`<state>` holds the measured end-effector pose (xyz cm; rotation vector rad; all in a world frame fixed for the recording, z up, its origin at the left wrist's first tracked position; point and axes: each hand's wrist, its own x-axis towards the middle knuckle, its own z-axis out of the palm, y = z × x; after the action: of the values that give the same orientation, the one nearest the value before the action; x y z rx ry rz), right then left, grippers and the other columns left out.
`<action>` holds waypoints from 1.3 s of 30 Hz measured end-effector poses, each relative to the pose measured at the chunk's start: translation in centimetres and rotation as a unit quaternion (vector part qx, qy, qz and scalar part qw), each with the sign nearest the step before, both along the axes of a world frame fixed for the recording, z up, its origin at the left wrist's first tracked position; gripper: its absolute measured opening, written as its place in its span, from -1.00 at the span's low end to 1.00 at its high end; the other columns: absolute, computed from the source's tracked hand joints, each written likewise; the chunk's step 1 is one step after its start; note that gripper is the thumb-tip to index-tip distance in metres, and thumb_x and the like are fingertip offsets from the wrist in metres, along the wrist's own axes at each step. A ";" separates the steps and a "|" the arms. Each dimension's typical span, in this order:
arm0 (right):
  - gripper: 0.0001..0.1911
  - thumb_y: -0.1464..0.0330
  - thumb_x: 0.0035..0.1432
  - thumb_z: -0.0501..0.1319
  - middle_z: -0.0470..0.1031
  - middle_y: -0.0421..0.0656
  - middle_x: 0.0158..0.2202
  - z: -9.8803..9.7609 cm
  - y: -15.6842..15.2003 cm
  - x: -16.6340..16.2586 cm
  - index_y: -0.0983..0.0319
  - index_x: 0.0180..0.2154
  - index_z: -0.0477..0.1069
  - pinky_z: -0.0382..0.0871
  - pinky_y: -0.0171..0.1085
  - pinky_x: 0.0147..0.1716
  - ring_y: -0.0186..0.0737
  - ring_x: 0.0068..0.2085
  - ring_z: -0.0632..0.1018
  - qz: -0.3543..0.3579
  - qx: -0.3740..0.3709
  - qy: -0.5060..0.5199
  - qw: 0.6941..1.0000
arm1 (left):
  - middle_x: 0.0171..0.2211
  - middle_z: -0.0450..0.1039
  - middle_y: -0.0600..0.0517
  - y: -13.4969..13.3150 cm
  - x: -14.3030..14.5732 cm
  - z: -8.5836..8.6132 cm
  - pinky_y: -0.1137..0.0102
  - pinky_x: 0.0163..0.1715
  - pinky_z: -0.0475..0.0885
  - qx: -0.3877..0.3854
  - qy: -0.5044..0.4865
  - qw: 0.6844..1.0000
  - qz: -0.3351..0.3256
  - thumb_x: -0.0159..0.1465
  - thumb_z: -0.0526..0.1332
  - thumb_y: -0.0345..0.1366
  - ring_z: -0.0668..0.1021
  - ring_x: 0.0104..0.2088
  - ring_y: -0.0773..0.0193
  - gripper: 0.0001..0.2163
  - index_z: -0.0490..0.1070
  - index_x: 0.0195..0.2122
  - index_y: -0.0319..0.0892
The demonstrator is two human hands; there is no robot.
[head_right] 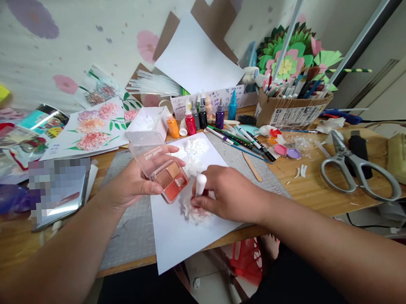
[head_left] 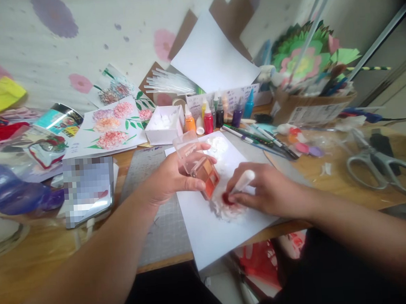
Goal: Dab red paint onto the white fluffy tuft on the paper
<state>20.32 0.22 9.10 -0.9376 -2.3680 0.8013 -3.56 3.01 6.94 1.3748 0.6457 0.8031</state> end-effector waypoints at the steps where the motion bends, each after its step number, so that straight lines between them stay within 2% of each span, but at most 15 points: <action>1: -0.91 0.39 0.11 0.24 0.54 -0.10 -0.33 0.0 0.0 0.1 0.27 -0.35 0.52 0.38 -0.27 -0.30 -0.23 -0.32 0.53 -0.004 0.021 0.018 1.000 | -0.01 0.39 -0.10 0.0 0.0 0.0 0.32 -0.18 0.43 -0.001 0.003 1.000 -0.001 -0.06 0.43 -0.39 0.49 -0.06 0.06 -0.33 0.23 0.09 -0.08; 3: -0.88 0.37 0.15 0.22 0.54 -0.12 -0.36 0.1 -0.2 0.3 0.27 -0.38 0.50 0.40 -0.30 -0.31 -0.26 -0.34 0.53 0.026 0.007 0.033 0.999 | -0.02 0.40 -0.09 -0.1 0.1 0.2 0.33 -0.18 0.42 -0.007 0.009 1.000 -0.003 -0.07 0.43 -0.40 0.47 -0.04 0.06 -0.33 0.24 0.08 -0.09; 6: -0.93 0.40 0.13 0.23 0.53 -0.14 -0.35 0.4 -0.6 0.5 0.24 -0.36 0.50 0.40 -0.30 -0.32 -0.25 -0.32 0.53 0.088 -0.043 -0.026 0.995 | -0.04 0.41 -0.07 -0.2 0.2 0.3 0.36 -0.19 0.41 -0.021 0.009 1.000 -0.007 -0.09 0.45 -0.39 0.48 -0.07 0.10 -0.33 0.27 0.06 -0.10; 8: -0.95 0.41 0.11 0.25 0.52 -0.12 -0.34 0.5 -0.7 0.8 0.25 -0.36 0.49 0.40 -0.28 -0.31 -0.22 -0.30 0.53 0.053 -0.018 -0.019 0.998 | -0.04 0.41 -0.06 -0.3 0.3 0.4 0.38 -0.21 0.42 -0.026 0.008 1.000 -0.010 -0.10 0.46 -0.39 0.49 -0.08 0.12 -0.33 0.27 0.06 -0.10; 11: -0.89 0.33 0.15 0.22 0.52 -0.14 -0.37 0.7 -0.6 1.4 0.23 -0.36 0.49 0.40 -0.30 -0.35 -0.24 -0.34 0.54 -0.023 0.002 0.059 0.998 | -0.02 0.39 -0.07 -0.3 0.2 0.4 0.34 -0.20 0.42 -0.031 0.015 0.999 -0.019 -0.09 0.45 -0.39 0.49 -0.09 0.12 -0.31 0.24 0.08 -0.08; 13: -0.89 0.32 0.16 0.22 0.53 -0.16 -0.37 0.9 -0.5 1.8 0.21 -0.33 0.49 0.40 -0.31 -0.36 -0.26 -0.34 0.54 -0.041 0.005 0.103 0.994 | 0.00 0.37 -0.08 -0.4 0.2 0.3 0.31 -0.16 0.40 -0.030 0.018 0.999 -0.028 -0.09 0.46 -0.37 0.48 -0.08 0.11 -0.29 0.22 0.09 -0.07; 18: -0.93 0.40 0.14 0.24 0.53 -0.17 -0.32 0.2 -0.2 1.2 0.20 -0.29 0.49 0.40 -0.33 -0.29 -0.28 -0.28 0.54 -0.032 -0.002 0.131 0.991 | 0.01 0.37 -0.08 -0.3 0.2 -0.3 0.24 -0.04 0.32 -0.013 0.024 0.998 -0.052 -0.11 0.47 -0.31 0.45 -0.02 0.08 -0.26 0.19 0.11 -0.05; 24: -0.88 0.49 0.08 0.26 0.53 -0.17 -0.29 -1.2 0.0 -0.5 0.21 -0.29 0.46 0.40 -0.31 -0.22 -0.28 -0.25 0.53 -0.015 -0.021 0.132 0.991 | 0.02 0.34 -0.09 -0.6 0.6 -0.7 0.20 -0.03 0.31 -0.004 0.030 0.998 -0.061 -0.13 0.48 -0.32 0.45 -0.02 0.07 -0.25 0.20 0.09 -0.04; 29: -0.89 0.55 0.08 0.22 0.50 -0.14 -0.31 -0.3 -0.5 -0.6 0.26 -0.33 0.46 0.38 -0.32 -0.23 -0.29 -0.27 0.50 0.022 -0.044 0.081 0.995 | 0.02 0.34 -0.07 -0.6 0.8 -0.8 0.17 0.01 0.29 0.001 0.030 0.997 -0.072 -0.11 0.47 -0.34 0.45 0.00 0.06 -0.28 0.20 0.09 -0.03; 35: -0.84 0.56 0.10 0.16 0.49 -0.11 -0.25 0.6 -0.4 0.3 0.26 -0.33 0.47 0.35 -0.28 -0.19 -0.25 -0.20 0.48 0.078 0.005 0.027 0.997 | 0.02 0.36 -0.07 -0.5 0.7 -0.5 0.19 -0.01 0.32 0.021 0.050 0.997 -0.057 -0.12 0.47 -0.33 0.46 0.00 0.06 -0.28 0.21 0.08 -0.05; 37: -0.86 0.55 0.09 0.17 0.49 -0.12 -0.28 0.6 -0.4 0.7 0.26 -0.34 0.46 0.37 -0.31 -0.23 -0.27 -0.24 0.50 0.058 0.004 0.031 0.998 | 0.01 0.37 -0.07 -0.5 0.7 -0.3 0.21 -0.03 0.34 0.019 0.059 0.997 -0.049 -0.11 0.47 -0.32 0.46 0.00 0.05 -0.28 0.21 0.08 -0.04; 39: -0.90 0.52 0.08 0.21 0.51 -0.15 -0.33 0.5 -0.3 0.9 0.25 -0.33 0.45 0.40 -0.32 -0.27 -0.29 -0.29 0.52 0.008 -0.008 0.058 0.998 | 0.02 0.37 -0.07 -0.5 0.7 -0.2 0.20 -0.03 0.35 0.020 0.069 0.996 -0.052 -0.11 0.47 -0.31 0.45 0.01 0.03 -0.27 0.20 0.10 -0.03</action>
<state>21.27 -0.10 9.55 -0.8552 -2.2759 0.8585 -2.90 2.47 6.77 1.4978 0.6624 0.6440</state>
